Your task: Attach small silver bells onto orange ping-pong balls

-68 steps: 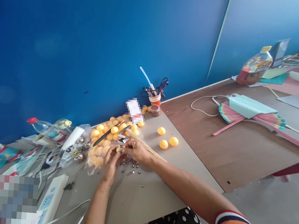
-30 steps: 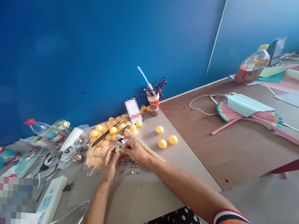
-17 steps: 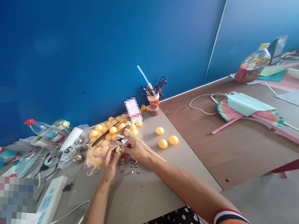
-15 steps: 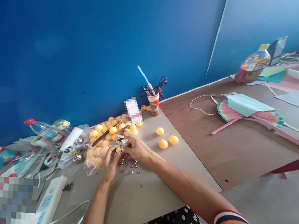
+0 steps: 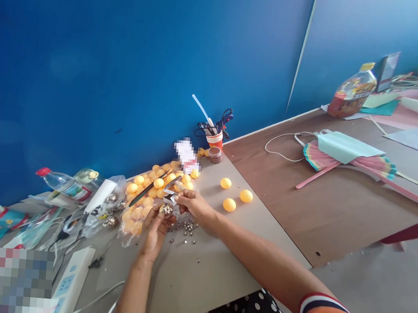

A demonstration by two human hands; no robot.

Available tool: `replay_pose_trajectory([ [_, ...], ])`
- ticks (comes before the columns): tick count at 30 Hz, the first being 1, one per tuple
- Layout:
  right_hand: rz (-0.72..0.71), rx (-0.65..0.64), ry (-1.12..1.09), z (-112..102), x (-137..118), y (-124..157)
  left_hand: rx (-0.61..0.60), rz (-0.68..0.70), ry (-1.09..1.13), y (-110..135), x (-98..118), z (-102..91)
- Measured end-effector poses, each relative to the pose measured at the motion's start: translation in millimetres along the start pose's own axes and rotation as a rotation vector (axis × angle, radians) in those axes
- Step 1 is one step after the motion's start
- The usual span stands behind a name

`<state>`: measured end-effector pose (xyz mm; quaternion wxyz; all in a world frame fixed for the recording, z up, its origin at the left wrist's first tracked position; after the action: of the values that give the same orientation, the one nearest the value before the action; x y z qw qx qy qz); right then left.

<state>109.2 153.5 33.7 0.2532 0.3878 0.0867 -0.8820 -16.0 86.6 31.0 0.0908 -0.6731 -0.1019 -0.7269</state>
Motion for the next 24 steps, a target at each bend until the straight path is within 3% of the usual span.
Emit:
replay_pose_trajectory([
  [9, -0.094, 0.041, 0.164, -7, -4, -2, 0.015, -0.031, 0.181, -4, 1, -6.2],
  [14, -0.114, -0.029, 0.258, -5, -2, -3, -0.026, -0.017, 0.177, -3, 0, -4.4],
  [24, -0.162, -0.101, 0.510, 11, -9, 10, 0.008, 0.002, 0.182, -5, 1, -6.1],
])
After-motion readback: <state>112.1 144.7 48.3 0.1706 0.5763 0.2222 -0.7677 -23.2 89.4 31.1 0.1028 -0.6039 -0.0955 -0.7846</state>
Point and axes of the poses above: each hand's wrist, its own y-axis away from the middle knuckle, its own z-axis out of the palm, x = y × z, the point moved 6 cm from there along -y, towards the middle knuckle, and after that the axes turned 12 degrees about -y, right-handed, at the moved point
